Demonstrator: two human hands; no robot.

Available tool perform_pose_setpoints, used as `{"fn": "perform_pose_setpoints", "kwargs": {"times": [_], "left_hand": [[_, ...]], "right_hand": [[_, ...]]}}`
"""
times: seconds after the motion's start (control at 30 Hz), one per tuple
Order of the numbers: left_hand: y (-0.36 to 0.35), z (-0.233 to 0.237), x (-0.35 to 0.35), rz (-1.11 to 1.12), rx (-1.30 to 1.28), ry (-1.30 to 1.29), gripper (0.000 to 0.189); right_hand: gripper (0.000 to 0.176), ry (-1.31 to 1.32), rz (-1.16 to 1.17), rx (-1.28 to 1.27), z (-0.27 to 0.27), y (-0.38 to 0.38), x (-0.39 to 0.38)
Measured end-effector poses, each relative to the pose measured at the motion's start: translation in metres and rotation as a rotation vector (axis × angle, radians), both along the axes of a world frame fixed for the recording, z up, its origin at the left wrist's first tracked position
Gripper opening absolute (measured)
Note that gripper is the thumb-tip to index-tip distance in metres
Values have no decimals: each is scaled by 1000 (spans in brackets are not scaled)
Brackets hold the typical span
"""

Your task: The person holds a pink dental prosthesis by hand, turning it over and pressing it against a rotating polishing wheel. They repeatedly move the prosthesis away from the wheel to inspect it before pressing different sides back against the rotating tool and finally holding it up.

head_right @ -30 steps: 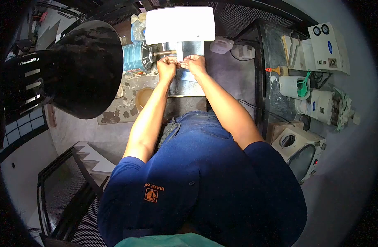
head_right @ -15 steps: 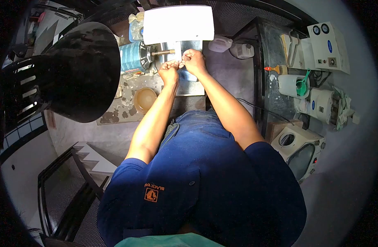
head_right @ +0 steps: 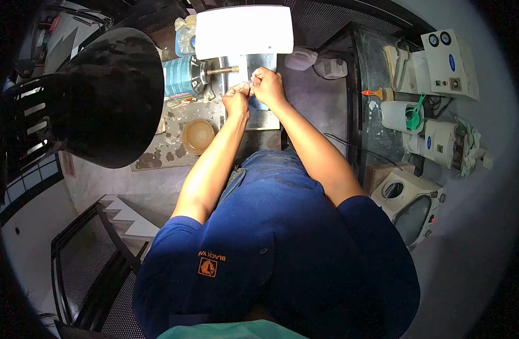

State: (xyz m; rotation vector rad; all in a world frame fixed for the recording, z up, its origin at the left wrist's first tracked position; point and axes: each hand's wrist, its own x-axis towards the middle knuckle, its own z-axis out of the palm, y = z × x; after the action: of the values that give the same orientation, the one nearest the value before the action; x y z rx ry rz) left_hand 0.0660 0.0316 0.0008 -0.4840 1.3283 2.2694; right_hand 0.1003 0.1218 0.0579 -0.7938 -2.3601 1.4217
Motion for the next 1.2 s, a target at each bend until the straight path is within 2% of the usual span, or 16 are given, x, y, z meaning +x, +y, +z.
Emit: {"fn": "perform_pose_setpoints", "kwargs": {"times": [0.13,0.5,0.97,1.1,1.2], "left_hand": [[1,-5,-3,15,20,-20,4],[-4,4,-5,-72,-5,-13,6],[-4,9,-4,-37,35,-44,7],[-5,7,-4,-87,15,-52,7],[-6,2,-2,-69,40,-69,8]], "right_hand": [[6,1,-32,48,-9,1,-6],[12,-185,-99,-36,-16,9,-10],[11,-184,-71,-9,-1,5,-9],[12,-185,-40,61,-5,5,-8],[12,-136,-65,-2,-4,2,-8]]}}
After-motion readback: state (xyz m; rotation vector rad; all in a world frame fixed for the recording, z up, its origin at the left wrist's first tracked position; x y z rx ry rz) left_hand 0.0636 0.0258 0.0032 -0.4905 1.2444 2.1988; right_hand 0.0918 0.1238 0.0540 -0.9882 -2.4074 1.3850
